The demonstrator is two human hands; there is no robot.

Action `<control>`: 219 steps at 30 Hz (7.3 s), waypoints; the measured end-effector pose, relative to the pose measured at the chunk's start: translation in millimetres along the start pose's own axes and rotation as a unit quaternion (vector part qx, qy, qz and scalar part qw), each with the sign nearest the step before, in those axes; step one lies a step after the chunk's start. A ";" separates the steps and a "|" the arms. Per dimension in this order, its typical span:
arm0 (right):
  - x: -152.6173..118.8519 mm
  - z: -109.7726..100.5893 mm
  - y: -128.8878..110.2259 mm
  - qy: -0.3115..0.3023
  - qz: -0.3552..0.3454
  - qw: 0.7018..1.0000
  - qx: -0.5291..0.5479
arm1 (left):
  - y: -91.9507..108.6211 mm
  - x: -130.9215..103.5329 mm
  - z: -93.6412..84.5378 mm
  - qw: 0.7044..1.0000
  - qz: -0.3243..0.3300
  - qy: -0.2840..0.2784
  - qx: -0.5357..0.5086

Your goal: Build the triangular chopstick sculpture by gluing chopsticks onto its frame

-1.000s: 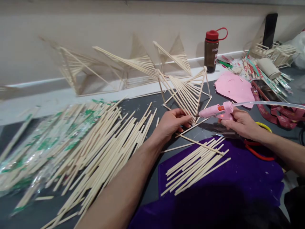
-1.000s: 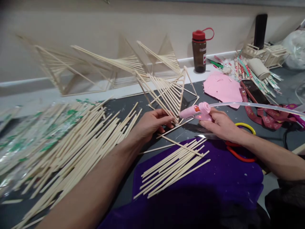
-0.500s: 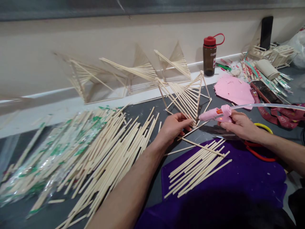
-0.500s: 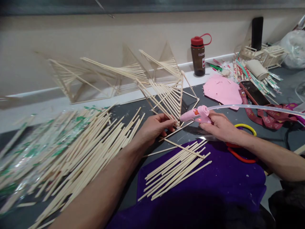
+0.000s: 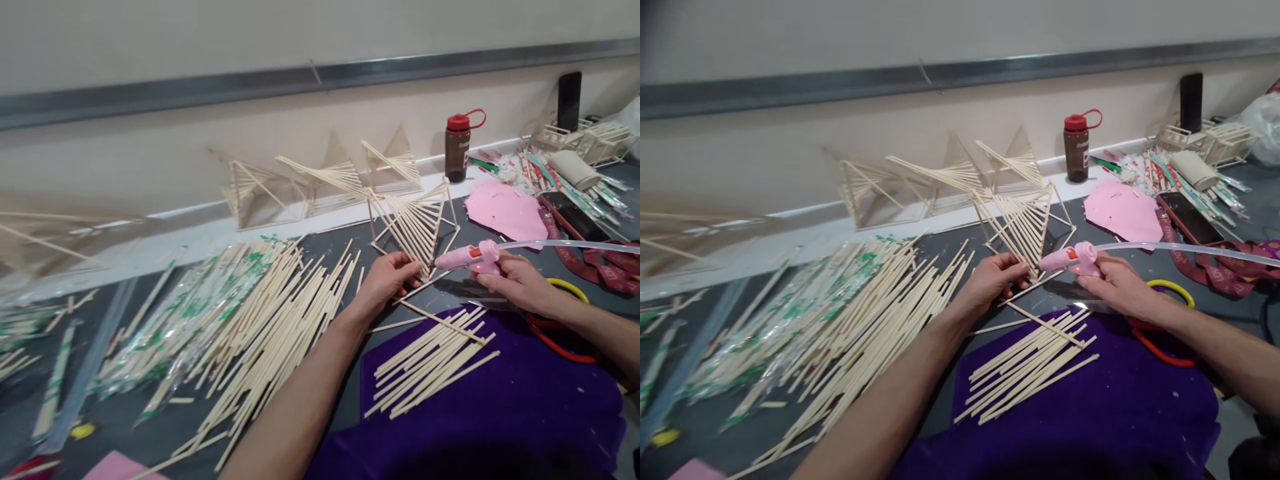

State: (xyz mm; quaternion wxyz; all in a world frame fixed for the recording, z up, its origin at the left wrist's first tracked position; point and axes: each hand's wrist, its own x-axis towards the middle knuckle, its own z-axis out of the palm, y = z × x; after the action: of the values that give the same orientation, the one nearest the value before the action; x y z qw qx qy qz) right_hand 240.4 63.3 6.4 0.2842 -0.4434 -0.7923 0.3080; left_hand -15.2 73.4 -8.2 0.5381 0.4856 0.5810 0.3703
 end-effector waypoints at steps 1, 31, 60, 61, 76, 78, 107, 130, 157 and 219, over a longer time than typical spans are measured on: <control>-0.2 0.3 0.8 0.000 0.000 1.000 0.001 | -0.4 0.4 0.1 1.000 0.001 -0.001 0.002; 6.7 -20.9 -5.8 0.065 0.099 0.972 0.203 | 31.1 -9.0 -30.3 0.997 0.035 0.073 -0.011; 5.4 -30.7 -16.5 0.085 0.078 0.951 0.286 | 48.0 61.4 -58.6 0.959 0.194 0.202 0.036; 4.9 -30.9 -16.4 0.088 0.079 0.950 0.288 | 47.8 63.3 -58.5 0.961 0.193 0.198 0.028; 27.6 -39.4 -46.3 0.123 0.003 0.975 0.187 | 69.5 51.5 -54.5 0.966 0.190 0.175 0.018; 38.2 -36.9 -54.4 0.124 -0.005 0.980 0.155 | 74.9 46.1 -54.4 0.960 0.205 0.189 -0.021; 80.9 -20.8 -69.6 0.114 -0.037 0.975 0.188 | 72.0 50.2 -36.8 0.960 0.180 0.211 0.021; 79.6 -70.6 -51.1 0.202 -0.020 0.930 0.306 | 17.1 -41.1 5.1 0.725 0.097 -0.049 0.680; 80.5 -78.1 31.5 0.114 0.279 0.932 -0.203 | 92.8 -25.1 -17.4 0.990 0.135 0.033 -0.015; 210.4 -2.1 -100.9 0.008 0.039 0.997 0.072 | 13.8 13.1 -16.6 0.986 -0.029 0.035 -0.158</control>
State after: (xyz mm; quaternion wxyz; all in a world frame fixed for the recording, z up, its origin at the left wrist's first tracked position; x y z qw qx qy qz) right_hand 95.0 206.4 119.8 0.3098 -0.4549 -0.7479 0.3711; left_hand -28.6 91.0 3.8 0.5979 0.3638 0.5476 0.4585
